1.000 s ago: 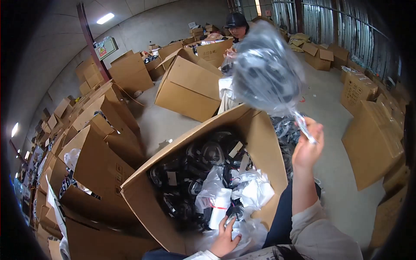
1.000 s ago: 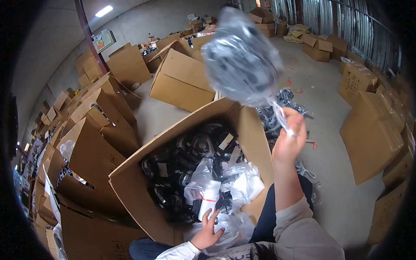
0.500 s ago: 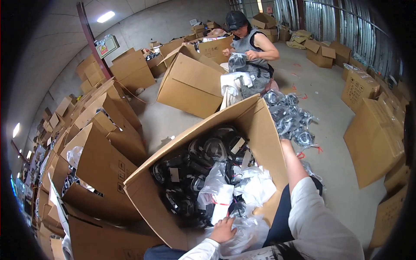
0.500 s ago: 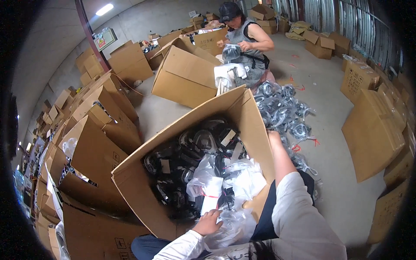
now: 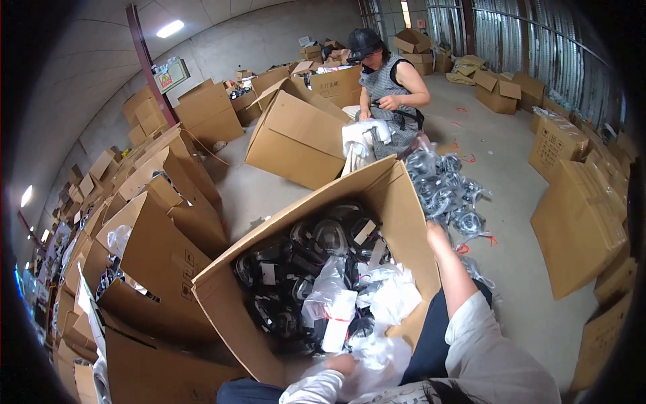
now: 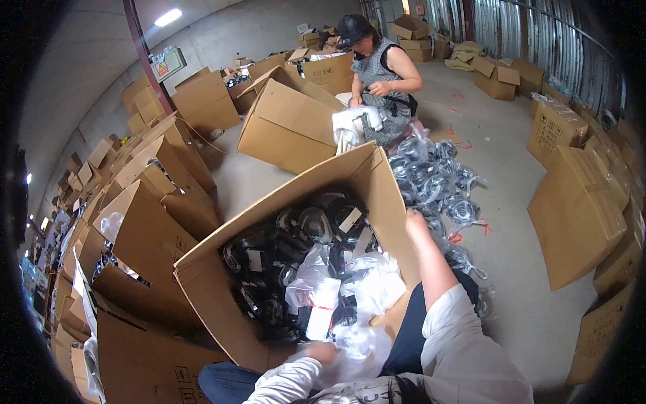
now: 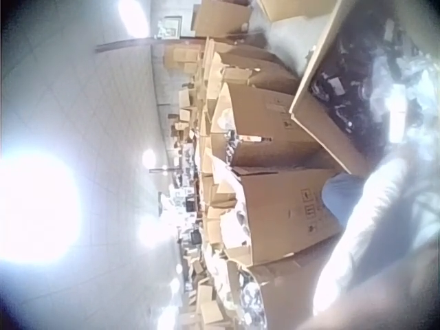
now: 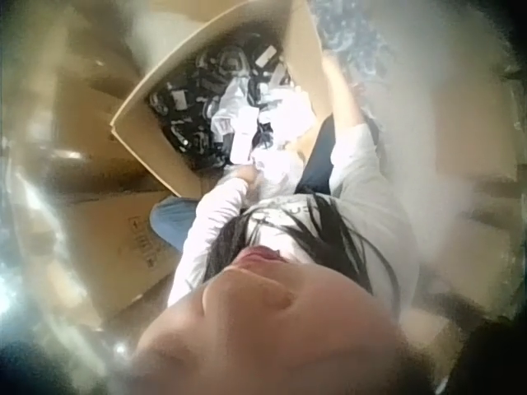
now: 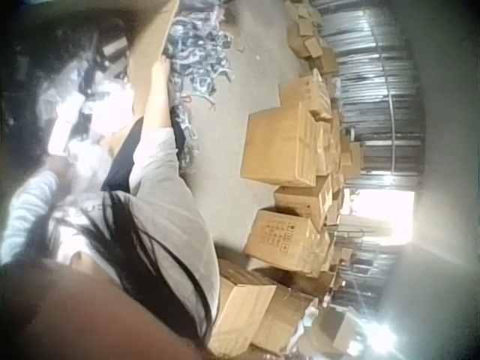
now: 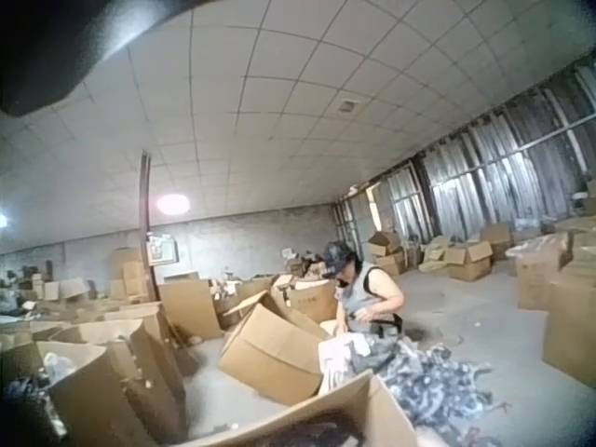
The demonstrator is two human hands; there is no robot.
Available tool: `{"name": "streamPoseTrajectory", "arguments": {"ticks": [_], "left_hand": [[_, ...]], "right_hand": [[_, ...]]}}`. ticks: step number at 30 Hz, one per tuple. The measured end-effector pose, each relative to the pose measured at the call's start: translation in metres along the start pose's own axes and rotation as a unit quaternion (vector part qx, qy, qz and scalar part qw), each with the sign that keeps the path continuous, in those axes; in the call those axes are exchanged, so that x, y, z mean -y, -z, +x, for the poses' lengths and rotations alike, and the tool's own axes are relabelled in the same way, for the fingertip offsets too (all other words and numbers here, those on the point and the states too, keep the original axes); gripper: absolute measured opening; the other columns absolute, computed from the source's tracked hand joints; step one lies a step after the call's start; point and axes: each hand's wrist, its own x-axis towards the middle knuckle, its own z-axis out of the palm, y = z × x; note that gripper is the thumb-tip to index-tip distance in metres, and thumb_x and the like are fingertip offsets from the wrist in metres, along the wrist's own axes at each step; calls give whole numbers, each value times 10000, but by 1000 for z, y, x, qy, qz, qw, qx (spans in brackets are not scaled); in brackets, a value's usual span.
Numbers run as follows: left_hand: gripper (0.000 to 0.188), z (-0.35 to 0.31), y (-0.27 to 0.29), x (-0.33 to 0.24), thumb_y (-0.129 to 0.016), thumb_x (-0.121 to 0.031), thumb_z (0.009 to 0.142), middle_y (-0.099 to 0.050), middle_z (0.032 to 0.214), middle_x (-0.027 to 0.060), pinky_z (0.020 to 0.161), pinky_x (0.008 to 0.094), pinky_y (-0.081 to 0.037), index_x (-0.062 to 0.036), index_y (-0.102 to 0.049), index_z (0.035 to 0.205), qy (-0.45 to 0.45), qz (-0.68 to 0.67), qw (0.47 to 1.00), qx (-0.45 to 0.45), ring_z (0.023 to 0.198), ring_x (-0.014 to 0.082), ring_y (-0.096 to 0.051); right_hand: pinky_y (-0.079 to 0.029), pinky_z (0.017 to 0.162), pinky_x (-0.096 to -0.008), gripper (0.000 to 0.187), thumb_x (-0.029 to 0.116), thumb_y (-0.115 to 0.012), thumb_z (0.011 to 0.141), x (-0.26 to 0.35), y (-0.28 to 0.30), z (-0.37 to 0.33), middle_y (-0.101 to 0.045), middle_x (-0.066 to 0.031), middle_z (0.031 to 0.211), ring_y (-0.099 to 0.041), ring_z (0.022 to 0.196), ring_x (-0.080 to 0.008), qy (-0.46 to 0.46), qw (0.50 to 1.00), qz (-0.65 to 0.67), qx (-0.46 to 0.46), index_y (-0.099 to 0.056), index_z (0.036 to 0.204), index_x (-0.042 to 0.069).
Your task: The person packs vehicle lights into plastic bags, picking the lights from a cardboard box and inserting them into the bags by hand.
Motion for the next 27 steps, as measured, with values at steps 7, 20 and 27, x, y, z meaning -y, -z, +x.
{"name": "streamPoseTrajectory", "arguments": {"ticks": [7,20,27], "left_hand": [[357,-84,166,-11,-472,-330,942,-678,918,187,757,444,-513,-47,-689,944,-54,-80,983,-154,880,366,-653],[175,-115,207,21,-706,-39,833,-575,832,-48,727,197,-442,-60,-559,924,-138,-688,699,-138,755,60,-540],[288,-115,228,44,-710,24,799,-490,679,-68,534,172,-337,-103,-452,785,-74,-719,658,-211,583,19,-417]], "right_hand": [[-318,1048,-479,591,262,-620,832,36,-18,-55,-442,-230,1361,-409,1246,-438,189,955,-208,-92,-409,1339,42],[-464,826,-412,533,487,-663,831,52,-111,-198,-669,-152,982,-622,918,-289,162,630,-364,666,-618,1086,21],[-485,765,-273,230,-50,-601,789,41,-103,-139,-660,-49,902,-619,850,-127,50,829,-62,554,-611,1010,11]]}}
